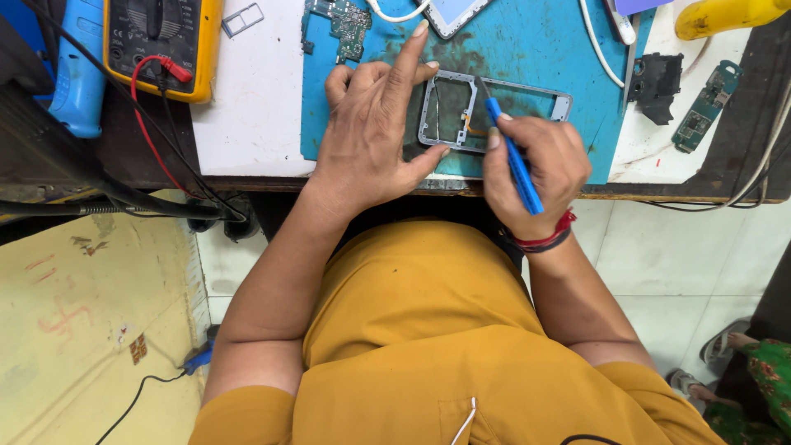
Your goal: The person pries open the back cover of a smartphone using a blue pry tool, then removes the mid-frame and works on the internal components with tweezers, manipulating the battery and flex cables on the workbench.
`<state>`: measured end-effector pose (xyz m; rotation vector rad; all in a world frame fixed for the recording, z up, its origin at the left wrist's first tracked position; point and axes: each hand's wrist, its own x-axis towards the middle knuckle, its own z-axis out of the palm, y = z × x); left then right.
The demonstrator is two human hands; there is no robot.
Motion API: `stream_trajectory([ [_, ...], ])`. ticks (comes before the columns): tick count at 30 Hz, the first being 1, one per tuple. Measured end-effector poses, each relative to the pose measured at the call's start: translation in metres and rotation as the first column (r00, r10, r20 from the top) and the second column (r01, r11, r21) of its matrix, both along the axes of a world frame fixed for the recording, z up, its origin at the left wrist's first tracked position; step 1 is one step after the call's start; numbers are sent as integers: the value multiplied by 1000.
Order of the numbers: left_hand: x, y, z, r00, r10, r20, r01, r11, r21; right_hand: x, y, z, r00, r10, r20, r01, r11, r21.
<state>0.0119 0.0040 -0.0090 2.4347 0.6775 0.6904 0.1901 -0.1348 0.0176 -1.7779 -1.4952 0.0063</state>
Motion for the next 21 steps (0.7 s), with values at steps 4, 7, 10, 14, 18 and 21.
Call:
stream_trajectory([
  [4,-2,0,2,1000,-9,-4,9,1000,-6,14,-17,-1,997,-62,54,63,998,-11],
  [7,-2,0,3,1000,-21,-19,21,1000,-22,25,-31,0,985,-140,100,144,989,-34],
  [10,-2,1,4,1000,-24,-13,23,999,-23,32,-42,3,968,-212,134,223,973,-66],
  [14,-2,0,2,1000,-17,-19,17,1000,-8,32,-48,5,952,-282,121,295,950,-99],
  [18,-3,-2,0,1000,0,-27,1,999,35,22,-39,6,975,-218,35,218,976,6],
  [21,-4,-3,-2,1000,23,-20,-23,999,34,11,-28,7,992,19,-123,-19,1000,-3],
])
